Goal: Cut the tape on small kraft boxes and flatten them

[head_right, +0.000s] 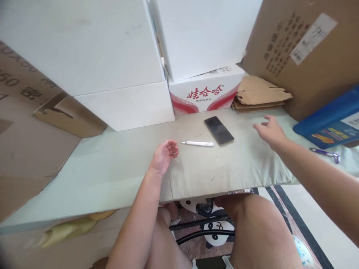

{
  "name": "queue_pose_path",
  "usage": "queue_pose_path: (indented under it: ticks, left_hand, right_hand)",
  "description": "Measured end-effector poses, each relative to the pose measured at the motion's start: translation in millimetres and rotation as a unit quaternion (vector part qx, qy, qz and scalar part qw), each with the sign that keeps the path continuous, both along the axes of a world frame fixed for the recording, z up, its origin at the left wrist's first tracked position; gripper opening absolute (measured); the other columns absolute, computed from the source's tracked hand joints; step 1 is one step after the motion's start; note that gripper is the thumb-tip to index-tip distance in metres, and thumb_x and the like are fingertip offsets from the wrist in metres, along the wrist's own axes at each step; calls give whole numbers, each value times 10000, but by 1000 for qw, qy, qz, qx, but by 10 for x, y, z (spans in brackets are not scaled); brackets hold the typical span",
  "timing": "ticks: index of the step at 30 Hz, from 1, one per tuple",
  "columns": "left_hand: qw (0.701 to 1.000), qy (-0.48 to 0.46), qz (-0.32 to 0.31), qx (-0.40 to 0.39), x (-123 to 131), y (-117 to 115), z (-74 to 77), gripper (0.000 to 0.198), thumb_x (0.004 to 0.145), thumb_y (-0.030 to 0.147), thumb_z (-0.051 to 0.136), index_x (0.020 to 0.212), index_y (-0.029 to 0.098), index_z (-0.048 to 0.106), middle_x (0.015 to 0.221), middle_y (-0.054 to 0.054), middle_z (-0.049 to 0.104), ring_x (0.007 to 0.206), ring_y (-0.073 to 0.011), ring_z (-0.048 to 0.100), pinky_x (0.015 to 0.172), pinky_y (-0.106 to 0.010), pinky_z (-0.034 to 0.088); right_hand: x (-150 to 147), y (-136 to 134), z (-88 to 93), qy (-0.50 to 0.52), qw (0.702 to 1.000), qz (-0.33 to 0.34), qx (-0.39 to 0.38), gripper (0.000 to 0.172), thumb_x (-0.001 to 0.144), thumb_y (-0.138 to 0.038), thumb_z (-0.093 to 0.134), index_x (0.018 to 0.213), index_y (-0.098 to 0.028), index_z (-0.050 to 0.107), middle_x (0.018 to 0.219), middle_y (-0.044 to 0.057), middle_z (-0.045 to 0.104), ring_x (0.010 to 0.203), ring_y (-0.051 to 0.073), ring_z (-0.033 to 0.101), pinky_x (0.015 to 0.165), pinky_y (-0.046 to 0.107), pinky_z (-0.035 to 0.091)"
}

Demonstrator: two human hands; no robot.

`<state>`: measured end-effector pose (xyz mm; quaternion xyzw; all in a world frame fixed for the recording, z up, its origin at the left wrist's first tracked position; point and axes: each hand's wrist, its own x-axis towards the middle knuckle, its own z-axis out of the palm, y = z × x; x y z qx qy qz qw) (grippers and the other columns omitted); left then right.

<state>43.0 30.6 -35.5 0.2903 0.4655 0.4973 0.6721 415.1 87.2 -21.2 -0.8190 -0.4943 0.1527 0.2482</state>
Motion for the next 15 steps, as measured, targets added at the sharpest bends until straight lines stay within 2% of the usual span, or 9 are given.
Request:
queue_pose_path:
  ticks: [3, 6, 8, 11, 15]
  left_hand:
    - [1000, 0, 22, 16, -72, -48, 24, 219, 568, 325, 674, 733, 186, 634, 681, 22, 620, 599, -105, 571, 622, -240, 408]
    - [997, -10, 59, 41, -159, -114, 50, 99, 549, 246, 612, 615, 180, 579, 652, 23, 595, 591, -91, 547, 614, -229, 380]
    - [995, -26, 85, 53, -238, -164, 78, 72, 558, 244, 577, 574, 176, 562, 650, 14, 593, 585, -89, 541, 608, -229, 368]
    - [988, -61, 127, 64, -400, -239, 132, 74, 562, 245, 538, 551, 173, 548, 639, 9, 587, 566, -88, 536, 602, -232, 361]
    - [974, -110, 189, 65, -682, -330, 178, 73, 565, 239, 526, 542, 171, 529, 625, 13, 571, 535, -78, 515, 586, -227, 345]
  right_hand:
    - [-309, -337, -299, 23, 996, 77, -28, 620, 871, -302, 592, 1423, -57, 452, 1387, 331, 582, 1246, 380, 627, 974, 465, 513]
    - [-680, -480, -430, 3, 981, 194, -12, 538, 853, -315, 591, 1357, -136, 534, 1416, 262, 599, 1312, 382, 590, 1086, 498, 460]
    - [-969, -480, -461, -34, 954, 298, 25, 517, 854, -343, 562, 1333, -148, 551, 1385, 244, 625, 1291, 389, 609, 1076, 547, 479]
    - [-1462, -422, -452, -91, 895, 428, 85, 484, 883, -356, 517, 1331, -177, 555, 1376, 212, 638, 1300, 365, 617, 1079, 563, 499]
    - [-2185, -358, -335, -139, 835, 522, 99, 454, 921, -316, 496, 1362, -216, 542, 1423, 185, 614, 1291, 331, 633, 1043, 542, 539]
